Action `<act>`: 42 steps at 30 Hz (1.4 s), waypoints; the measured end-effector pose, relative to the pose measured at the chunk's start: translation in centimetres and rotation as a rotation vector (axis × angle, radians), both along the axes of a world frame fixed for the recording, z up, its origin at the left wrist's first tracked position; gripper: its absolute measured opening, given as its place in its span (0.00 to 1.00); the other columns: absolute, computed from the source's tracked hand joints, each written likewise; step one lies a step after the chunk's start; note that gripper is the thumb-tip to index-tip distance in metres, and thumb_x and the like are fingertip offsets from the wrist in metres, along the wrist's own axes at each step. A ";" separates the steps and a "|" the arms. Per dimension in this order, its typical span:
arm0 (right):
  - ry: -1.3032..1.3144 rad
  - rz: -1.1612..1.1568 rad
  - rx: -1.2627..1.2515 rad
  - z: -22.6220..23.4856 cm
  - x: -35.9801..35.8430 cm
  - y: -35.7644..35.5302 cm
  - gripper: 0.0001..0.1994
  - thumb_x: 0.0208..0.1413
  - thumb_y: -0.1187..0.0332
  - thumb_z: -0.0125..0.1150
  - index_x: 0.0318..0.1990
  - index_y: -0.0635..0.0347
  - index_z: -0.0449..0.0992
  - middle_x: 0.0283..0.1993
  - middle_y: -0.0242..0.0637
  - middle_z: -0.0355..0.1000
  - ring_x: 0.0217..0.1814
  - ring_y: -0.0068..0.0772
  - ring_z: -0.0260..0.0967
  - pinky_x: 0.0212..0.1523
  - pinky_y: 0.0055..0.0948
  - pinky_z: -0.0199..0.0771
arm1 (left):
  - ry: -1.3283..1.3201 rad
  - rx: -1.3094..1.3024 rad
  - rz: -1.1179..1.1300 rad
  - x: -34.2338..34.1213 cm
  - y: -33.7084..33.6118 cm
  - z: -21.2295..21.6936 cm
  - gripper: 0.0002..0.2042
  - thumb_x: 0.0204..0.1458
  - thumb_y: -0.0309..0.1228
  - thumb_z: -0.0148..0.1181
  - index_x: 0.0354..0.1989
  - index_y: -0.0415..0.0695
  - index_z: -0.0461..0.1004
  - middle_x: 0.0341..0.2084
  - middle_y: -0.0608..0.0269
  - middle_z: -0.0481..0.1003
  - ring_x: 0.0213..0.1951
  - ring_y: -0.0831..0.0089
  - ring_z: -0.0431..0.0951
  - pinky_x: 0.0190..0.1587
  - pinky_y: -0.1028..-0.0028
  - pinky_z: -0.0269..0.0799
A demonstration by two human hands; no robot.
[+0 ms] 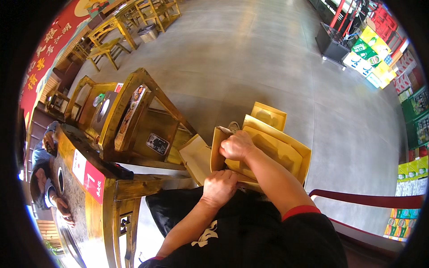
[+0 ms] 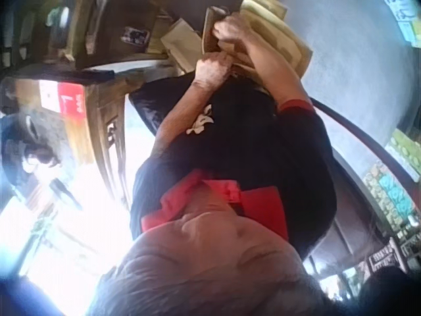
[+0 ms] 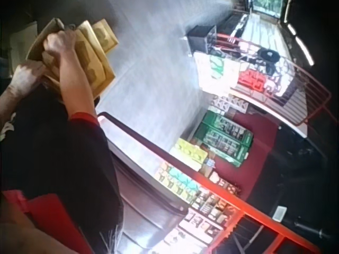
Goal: The person assembles a small yellow cardboard box by folding its flaps and tucking the tabs into slots. They then place a white paper insert into the box and close the lid.
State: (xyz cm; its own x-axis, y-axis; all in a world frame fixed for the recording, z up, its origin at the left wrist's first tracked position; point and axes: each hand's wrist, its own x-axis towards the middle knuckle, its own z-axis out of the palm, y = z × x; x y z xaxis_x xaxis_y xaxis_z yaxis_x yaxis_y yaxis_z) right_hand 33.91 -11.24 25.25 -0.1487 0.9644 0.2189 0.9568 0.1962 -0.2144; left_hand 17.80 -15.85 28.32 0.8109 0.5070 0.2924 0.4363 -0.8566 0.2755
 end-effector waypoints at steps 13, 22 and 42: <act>-0.048 -0.011 -0.196 -0.5 0.3 0.5 0.13 0.42 0.57 0.53 0.11 0.48 0.72 0.15 0.38 0.69 0.19 0.45 0.68 0.22 0.41 0.68 | -0.060 0.004 -0.001 0.0 -0.3 0.2 0.03 0.35 0.28 0.53 0.18 0.48 0.66 0.18 0.66 0.66 0.23 0.70 0.70 0.27 0.73 0.67; -0.037 0.020 -0.182 -0.2 0.4 0.8 0.13 0.42 0.59 0.53 0.10 0.49 0.70 0.13 0.37 0.68 0.18 0.43 0.68 0.22 0.39 0.68 | -0.046 -0.001 0.024 0.1 -0.3 0.1 0.05 0.36 0.30 0.55 0.18 0.48 0.65 0.18 0.67 0.65 0.23 0.70 0.70 0.27 0.73 0.66; 0.026 0.171 0.381 11.4 -2.2 -8.3 0.16 0.38 0.70 0.62 0.10 0.51 0.59 0.10 0.24 0.54 0.15 0.24 0.53 0.22 0.26 0.49 | -0.279 0.055 -0.093 -1.8 -1.7 1.2 0.04 0.34 0.28 0.57 0.18 0.47 0.67 0.21 0.66 0.67 0.28 0.72 0.72 0.34 0.76 0.69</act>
